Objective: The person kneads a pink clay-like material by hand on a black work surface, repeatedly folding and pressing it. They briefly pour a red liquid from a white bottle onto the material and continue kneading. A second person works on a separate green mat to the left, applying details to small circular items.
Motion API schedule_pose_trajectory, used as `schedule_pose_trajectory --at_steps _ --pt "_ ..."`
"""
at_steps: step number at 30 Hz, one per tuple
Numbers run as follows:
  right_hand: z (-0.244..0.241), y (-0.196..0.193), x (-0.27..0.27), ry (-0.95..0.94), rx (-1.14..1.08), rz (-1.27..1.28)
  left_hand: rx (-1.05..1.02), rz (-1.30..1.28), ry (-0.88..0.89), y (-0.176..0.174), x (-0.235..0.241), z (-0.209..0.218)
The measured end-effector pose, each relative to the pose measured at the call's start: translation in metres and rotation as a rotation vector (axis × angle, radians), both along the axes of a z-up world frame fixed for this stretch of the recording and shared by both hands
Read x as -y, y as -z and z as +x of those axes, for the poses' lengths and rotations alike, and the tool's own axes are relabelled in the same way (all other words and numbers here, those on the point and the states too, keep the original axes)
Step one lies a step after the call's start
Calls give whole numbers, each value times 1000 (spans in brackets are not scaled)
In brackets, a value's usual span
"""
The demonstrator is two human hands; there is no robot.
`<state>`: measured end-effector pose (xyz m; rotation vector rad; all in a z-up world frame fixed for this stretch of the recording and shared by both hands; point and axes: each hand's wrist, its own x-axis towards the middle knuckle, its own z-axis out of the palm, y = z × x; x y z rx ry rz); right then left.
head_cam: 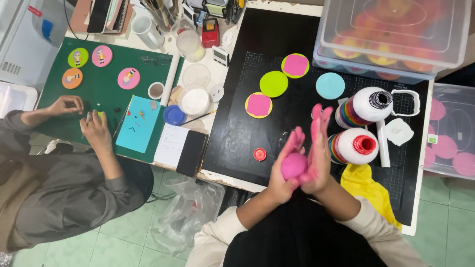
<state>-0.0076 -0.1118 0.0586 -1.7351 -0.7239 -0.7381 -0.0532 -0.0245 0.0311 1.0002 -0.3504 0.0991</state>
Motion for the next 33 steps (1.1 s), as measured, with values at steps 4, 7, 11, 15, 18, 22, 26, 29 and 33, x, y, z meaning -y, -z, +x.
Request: schedule_pose_trajectory --at_steps 4,7,11,15,18,22,26,29,33 --pt "-14 26 -27 -5 3 -5 -112 -84 -234 -19 -6 20" --pt "-43 53 -32 -36 -21 -15 -197 -374 -284 -3 -24 29" --pt "-57 67 -31 -109 -20 68 -270 -548 -253 12 -40 49" --pt "-27 -2 -28 -194 -253 504 39 97 -33 -6 -20 12" --pt "32 -3 -4 23 -195 317 55 87 -1 8 -23 7" --pt "7 37 -35 -157 -218 165 160 282 -37 -15 -59 20" --pt "-37 48 -53 -234 -96 -38 22 -79 170 -39 -74 37" --pt "-42 6 -56 -404 -176 151 -169 -138 360 -20 -77 42" --pt "21 1 -31 -53 -171 328 -7 -82 355 0 -55 28"
